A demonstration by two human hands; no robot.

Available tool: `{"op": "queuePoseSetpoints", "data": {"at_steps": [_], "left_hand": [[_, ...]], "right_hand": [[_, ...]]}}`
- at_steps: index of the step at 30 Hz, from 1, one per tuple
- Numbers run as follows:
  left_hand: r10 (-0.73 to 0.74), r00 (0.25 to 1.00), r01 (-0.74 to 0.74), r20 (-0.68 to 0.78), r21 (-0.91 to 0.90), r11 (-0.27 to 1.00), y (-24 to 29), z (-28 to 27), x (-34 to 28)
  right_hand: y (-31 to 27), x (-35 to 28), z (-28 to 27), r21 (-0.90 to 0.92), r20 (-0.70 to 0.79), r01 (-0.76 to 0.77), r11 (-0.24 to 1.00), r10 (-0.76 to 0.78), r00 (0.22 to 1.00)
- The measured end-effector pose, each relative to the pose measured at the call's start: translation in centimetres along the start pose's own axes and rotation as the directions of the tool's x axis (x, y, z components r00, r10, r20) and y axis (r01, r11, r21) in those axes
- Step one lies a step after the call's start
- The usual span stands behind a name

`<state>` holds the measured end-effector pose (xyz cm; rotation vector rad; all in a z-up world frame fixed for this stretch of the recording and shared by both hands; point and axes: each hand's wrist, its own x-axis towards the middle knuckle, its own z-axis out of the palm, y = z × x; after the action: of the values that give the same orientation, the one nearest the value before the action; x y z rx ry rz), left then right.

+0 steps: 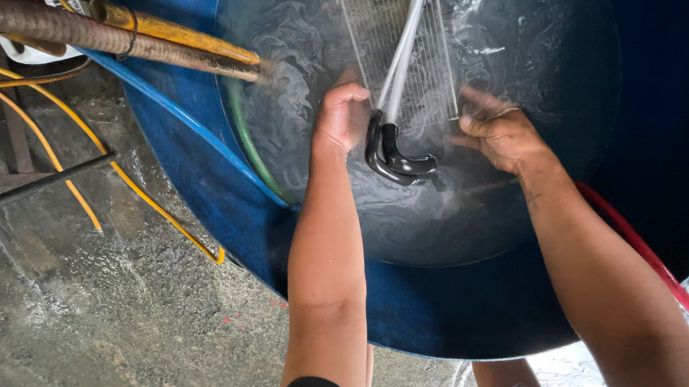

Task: The person washes a car part in a water barrel, then uses a screwdriver to work on a black mechanical component on the floor. The person handles the part with both hands and manipulates the screwdriver to adjust or remove parts.

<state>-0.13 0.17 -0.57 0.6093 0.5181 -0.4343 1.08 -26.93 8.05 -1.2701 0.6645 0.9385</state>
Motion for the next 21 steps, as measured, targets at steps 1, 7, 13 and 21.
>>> {"op": "queuePoseSetpoints", "data": {"at_steps": [1, 7, 13, 21], "left_hand": [[0.005, 1.000, -0.005, 0.005, 0.002, 1.000, -0.1, -0.1, 0.0], [-0.032, 0.999, 0.032, -0.016, -0.018, 0.999, -0.1, -0.1, 0.0], [0.009, 1.000, -0.009, 0.027, -0.004, 1.000, 0.3, 0.8, -0.5], [0.032, 0.998, -0.032, 0.060, -0.012, 0.999, 0.1, 0.4, -0.2]], "right_hand": [[0.1, 0.1, 0.0, 0.009, 0.012, -0.003, 1.000, 0.002, 1.000], [0.5, 0.3, -0.5, 0.024, 0.042, 0.031, 0.999, -0.032, 0.999], [0.3, 0.1, -0.4, 0.039, 0.011, 0.011, 0.999, -0.012, 1.000], [0.2, 0.1, -0.2, 0.034, -0.001, 0.000, 0.999, 0.000, 1.000]]}}
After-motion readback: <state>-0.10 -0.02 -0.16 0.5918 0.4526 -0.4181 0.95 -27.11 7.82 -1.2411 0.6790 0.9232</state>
